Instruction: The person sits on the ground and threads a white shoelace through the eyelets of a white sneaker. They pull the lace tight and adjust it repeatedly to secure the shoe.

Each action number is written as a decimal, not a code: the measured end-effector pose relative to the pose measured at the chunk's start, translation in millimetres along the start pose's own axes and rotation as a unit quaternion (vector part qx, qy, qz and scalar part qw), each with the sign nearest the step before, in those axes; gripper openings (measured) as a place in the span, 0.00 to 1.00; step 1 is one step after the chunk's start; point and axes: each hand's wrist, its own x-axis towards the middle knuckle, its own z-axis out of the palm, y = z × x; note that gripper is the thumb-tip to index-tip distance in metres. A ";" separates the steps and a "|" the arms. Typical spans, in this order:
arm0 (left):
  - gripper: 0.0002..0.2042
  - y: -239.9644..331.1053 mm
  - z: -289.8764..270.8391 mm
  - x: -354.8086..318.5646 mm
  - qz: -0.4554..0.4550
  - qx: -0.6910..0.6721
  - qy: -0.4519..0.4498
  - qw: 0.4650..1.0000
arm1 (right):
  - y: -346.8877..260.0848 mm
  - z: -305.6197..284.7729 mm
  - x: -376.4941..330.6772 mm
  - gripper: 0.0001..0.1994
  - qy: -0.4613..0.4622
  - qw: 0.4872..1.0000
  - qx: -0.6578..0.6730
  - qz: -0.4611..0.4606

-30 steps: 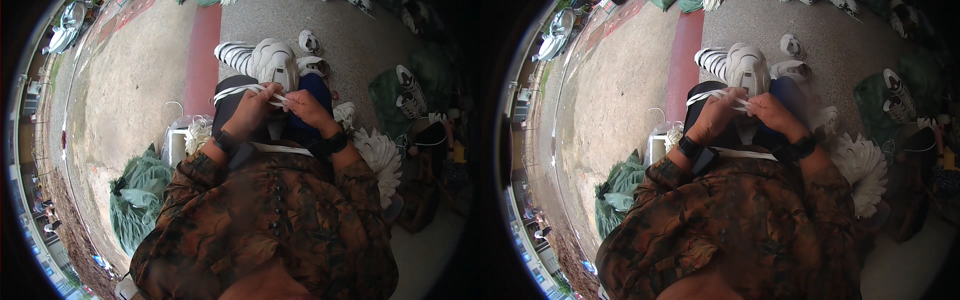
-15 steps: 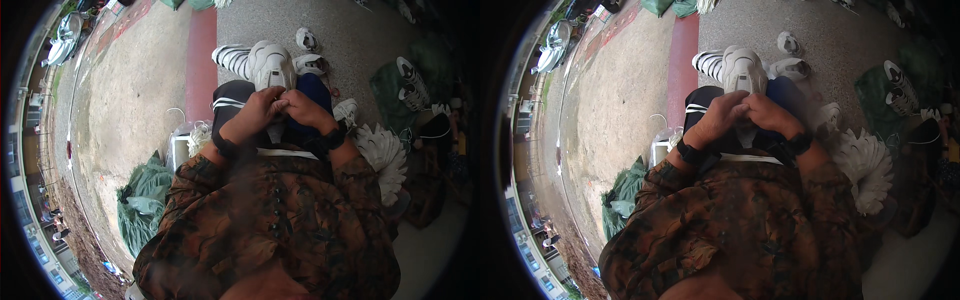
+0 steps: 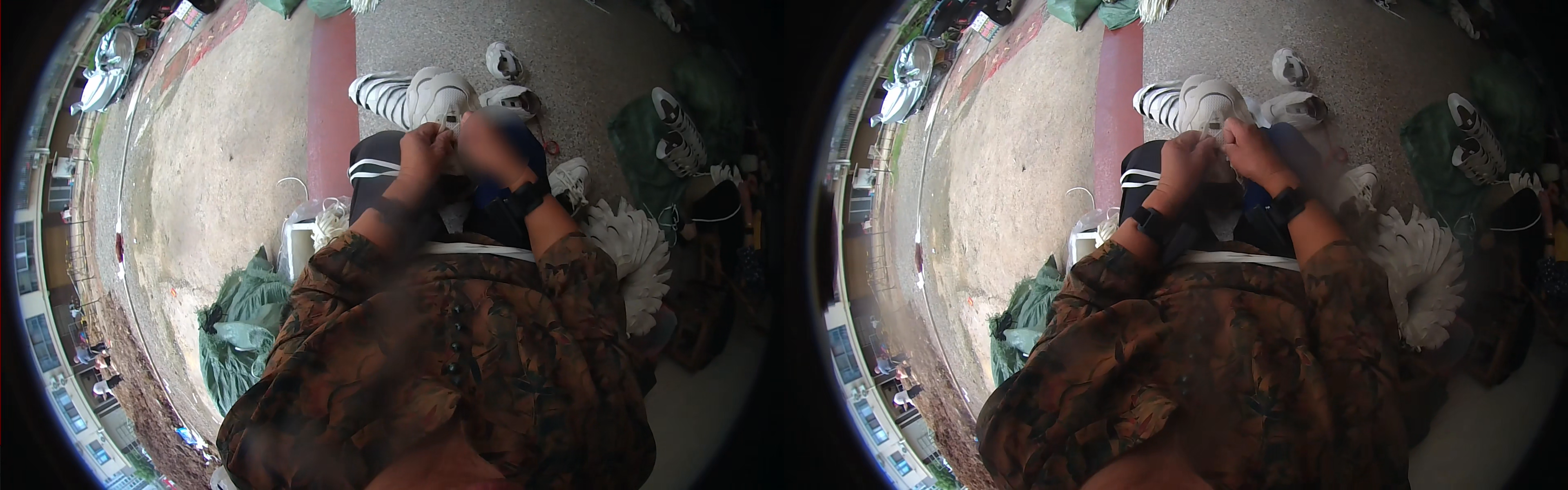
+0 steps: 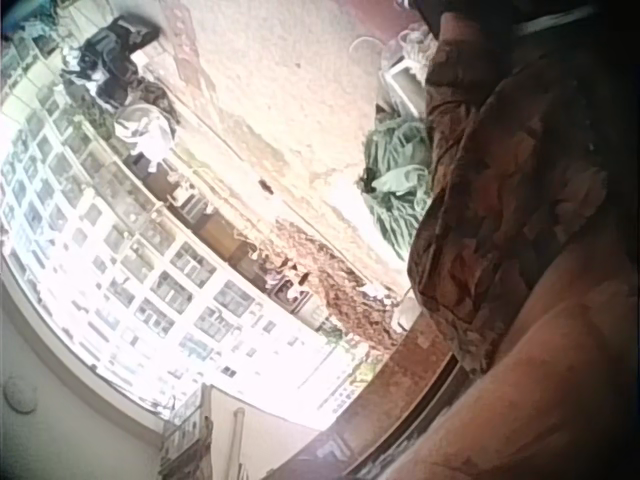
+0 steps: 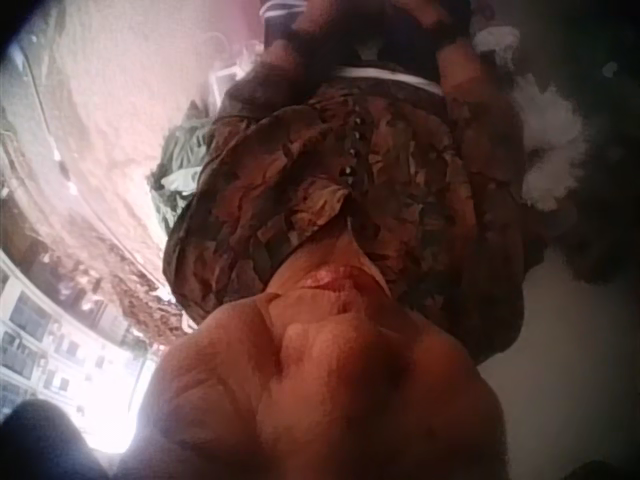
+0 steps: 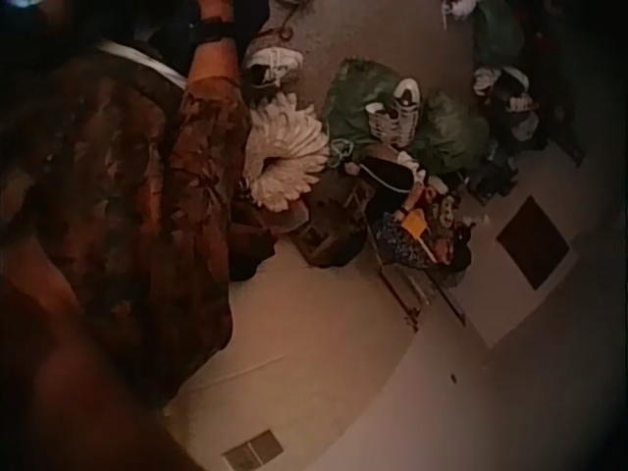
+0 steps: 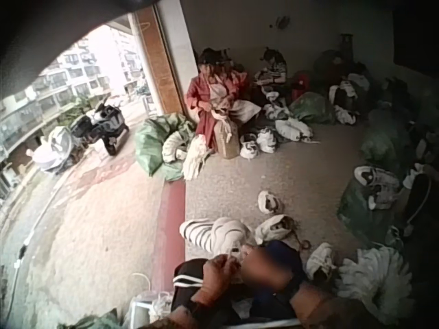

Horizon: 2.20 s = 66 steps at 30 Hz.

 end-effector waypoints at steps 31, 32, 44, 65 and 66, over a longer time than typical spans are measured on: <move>0.07 -21.2 -21.7 32.2 -0.107 -0.083 -0.031 0.990 | -9.8 5.0 38.5 0.08 -0.101 0.945 -0.289 -0.111; 0.07 -18.2 -22.5 32.2 -0.108 -0.077 -0.031 0.991 | -9.0 4.5 39.1 0.06 -0.099 0.948 -0.281 -0.109; 0.11 -16.7 -26.1 44.8 0.009 0.207 -0.051 0.977 | -4.5 -4.8 52.6 0.06 -0.129 0.965 -0.220 -0.058; 0.06 -12.5 -14.7 44.7 0.032 0.160 -0.032 0.986 | 5.7 -0.5 28.7 0.12 0.036 0.999 -0.019 -0.007; 0.06 -11.1 -16.0 44.1 0.007 0.171 -0.036 0.985 | 5.6 1.0 27.9 0.12 0.053 0.998 -0.021 -0.023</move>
